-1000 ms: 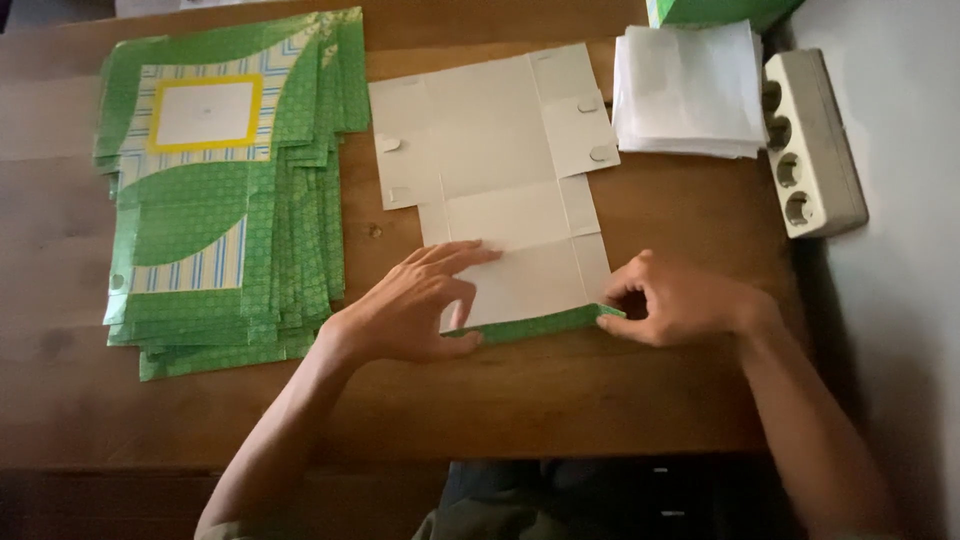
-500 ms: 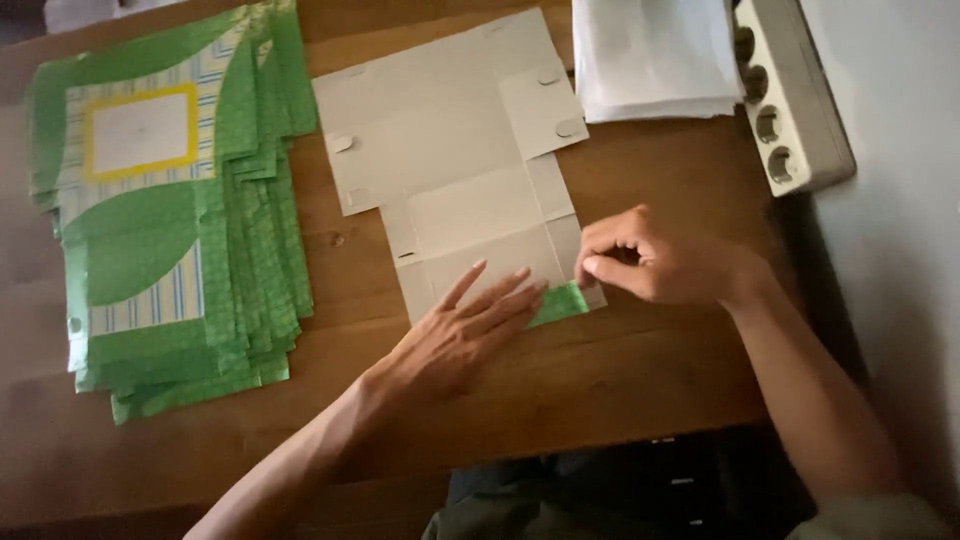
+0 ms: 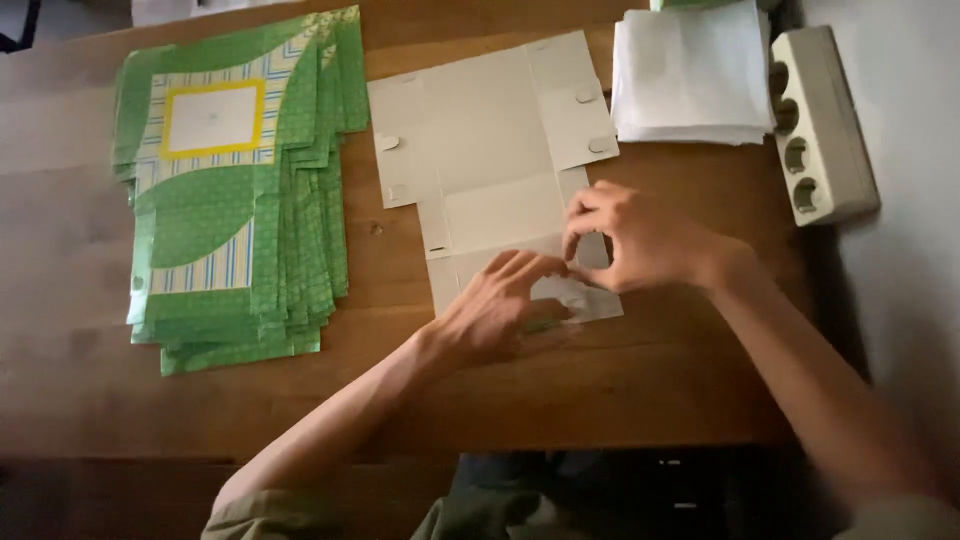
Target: The person folds a white tissue, places it into a small white box, and closes the box. Then the person folds a green patterned cardboard sheet along pre-scored lines to form a box shape. The person works at a wooden table with stacks of tissues and green patterned sheets nearby.
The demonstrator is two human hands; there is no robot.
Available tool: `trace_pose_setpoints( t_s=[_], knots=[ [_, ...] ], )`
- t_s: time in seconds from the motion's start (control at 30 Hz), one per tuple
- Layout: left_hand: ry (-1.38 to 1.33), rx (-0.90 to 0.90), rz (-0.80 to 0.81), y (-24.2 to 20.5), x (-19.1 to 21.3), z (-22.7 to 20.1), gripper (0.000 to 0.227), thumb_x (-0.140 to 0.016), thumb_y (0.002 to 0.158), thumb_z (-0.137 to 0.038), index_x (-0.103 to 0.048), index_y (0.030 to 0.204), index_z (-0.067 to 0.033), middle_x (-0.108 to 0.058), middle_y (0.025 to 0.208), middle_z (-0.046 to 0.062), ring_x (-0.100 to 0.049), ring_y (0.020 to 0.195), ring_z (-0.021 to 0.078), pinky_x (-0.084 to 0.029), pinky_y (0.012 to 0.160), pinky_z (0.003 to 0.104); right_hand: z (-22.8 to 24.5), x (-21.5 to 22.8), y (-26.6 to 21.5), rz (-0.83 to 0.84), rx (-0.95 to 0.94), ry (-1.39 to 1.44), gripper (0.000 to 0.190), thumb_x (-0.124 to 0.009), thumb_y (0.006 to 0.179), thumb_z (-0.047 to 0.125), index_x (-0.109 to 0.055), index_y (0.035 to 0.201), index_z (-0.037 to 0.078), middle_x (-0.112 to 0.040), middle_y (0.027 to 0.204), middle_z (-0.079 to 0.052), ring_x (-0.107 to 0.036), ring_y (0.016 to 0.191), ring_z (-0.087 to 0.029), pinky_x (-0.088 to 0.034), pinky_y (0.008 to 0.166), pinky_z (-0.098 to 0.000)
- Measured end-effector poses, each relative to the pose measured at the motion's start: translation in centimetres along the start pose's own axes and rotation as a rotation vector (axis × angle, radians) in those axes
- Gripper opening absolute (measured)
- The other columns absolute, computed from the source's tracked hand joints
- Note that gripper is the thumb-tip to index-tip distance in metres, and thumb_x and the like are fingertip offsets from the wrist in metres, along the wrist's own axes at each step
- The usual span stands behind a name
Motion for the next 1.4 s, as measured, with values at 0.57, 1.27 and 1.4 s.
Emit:
trace_pose_setpoints(
  t_s=[0.57, 1.27, 1.4],
  knots=[
    [-0.203, 0.132, -0.071, 0.6, 1.4, 1.5, 0.014, -0.083, 0.081, -0.031, -0.081, 0.084, -0.0179, -0.067, 0.079, 0.001, -0.065, 0.074, 0.0214, -0.053, 0.078, 0.041, 0.1, -0.6, -0.1, 0.166, 0.005, 0.159, 0.076, -0.077, 0.084, 0.056, -0.056, 0.143, 0.013, -0.022, 0.166, -0.025, -0.012, 0.155, -0.042, -0.003, 0.124, -0.0599],
    [-0.222, 0.113, -0.055, 0.5, 1.2, 1.6, 0.013, -0.082, 0.084, -0.031, -0.081, 0.085, -0.0181, -0.066, 0.082, 0.001, -0.064, 0.077, 0.0218, -0.050, 0.080, 0.040, -1.4, -3.2, -0.2, 0.229, 0.043, 0.006, 0.115, -0.088, 0.066, 0.068, -0.035, 0.158, 0.024, 0.005, 0.172, -0.016, 0.007, 0.156, -0.036, 0.009, 0.122, -0.0558],
    [-0.244, 0.100, -0.059, 0.6, 1.2, 1.7, 0.013, -0.083, 0.082, -0.031, -0.080, 0.085, -0.0185, -0.066, 0.081, 0.002, -0.064, 0.076, 0.0245, -0.050, 0.079, 0.043, -1.5, -3.2, -0.2, 0.202, 0.044, 0.028, 0.116, -0.077, 0.065, 0.081, -0.036, 0.157, 0.024, 0.002, 0.172, -0.017, 0.006, 0.156, -0.037, 0.008, 0.122, -0.0557]
  ],
)
Point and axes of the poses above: each hand's wrist, its own y-axis towards the middle knuckle, its own x-axis out of the back of the hand, z = x × y, the point moved 7 cm from there along y, towards the middle knuckle
